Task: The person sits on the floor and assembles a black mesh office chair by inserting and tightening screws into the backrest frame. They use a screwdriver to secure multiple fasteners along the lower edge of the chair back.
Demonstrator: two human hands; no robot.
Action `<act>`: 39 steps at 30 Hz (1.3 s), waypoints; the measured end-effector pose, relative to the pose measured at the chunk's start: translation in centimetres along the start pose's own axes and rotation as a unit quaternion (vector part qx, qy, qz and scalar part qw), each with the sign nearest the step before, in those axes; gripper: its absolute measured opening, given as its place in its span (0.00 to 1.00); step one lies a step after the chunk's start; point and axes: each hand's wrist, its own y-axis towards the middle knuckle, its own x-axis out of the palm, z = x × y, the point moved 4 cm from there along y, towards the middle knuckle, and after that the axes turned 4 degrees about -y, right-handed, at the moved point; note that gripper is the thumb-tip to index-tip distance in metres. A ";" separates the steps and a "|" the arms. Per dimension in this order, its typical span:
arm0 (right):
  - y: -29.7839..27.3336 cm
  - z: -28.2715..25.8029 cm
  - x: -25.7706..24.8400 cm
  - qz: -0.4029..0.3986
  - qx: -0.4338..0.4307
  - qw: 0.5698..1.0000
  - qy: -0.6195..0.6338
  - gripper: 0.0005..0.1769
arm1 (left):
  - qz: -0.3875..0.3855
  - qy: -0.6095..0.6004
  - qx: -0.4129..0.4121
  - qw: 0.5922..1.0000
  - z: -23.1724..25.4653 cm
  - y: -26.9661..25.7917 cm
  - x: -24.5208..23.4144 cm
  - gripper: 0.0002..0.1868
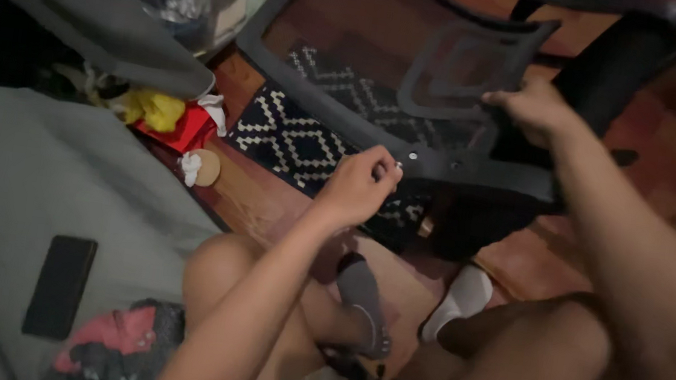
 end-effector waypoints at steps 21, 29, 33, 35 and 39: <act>1.9 1.9 -0.7 0.011 -0.030 0.992 -0.125 0.33 | 0.196 0.047 0.089 0.975 -4.1 6.2 4.1 0.09; 0.9 1.1 0.1 -0.015 -0.186 0.938 -0.291 0.25 | 0.199 0.090 0.071 0.973 -1.6 4.1 3.5 0.07; 0.5 1.8 0.6 0.050 -0.087 0.950 -0.295 0.16 | 0.214 0.105 0.102 0.966 -1.3 3.7 3.7 0.08; -0.2 1.2 0.8 0.072 -0.092 0.948 -0.297 0.15 | 0.217 0.097 0.099 0.966 -1.3 3.7 3.8 0.07; -2.3 0.1 1.5 0.014 -0.107 0.968 -0.225 0.14 | 0.214 0.026 0.181 0.960 -0.7 4.6 3.9 0.05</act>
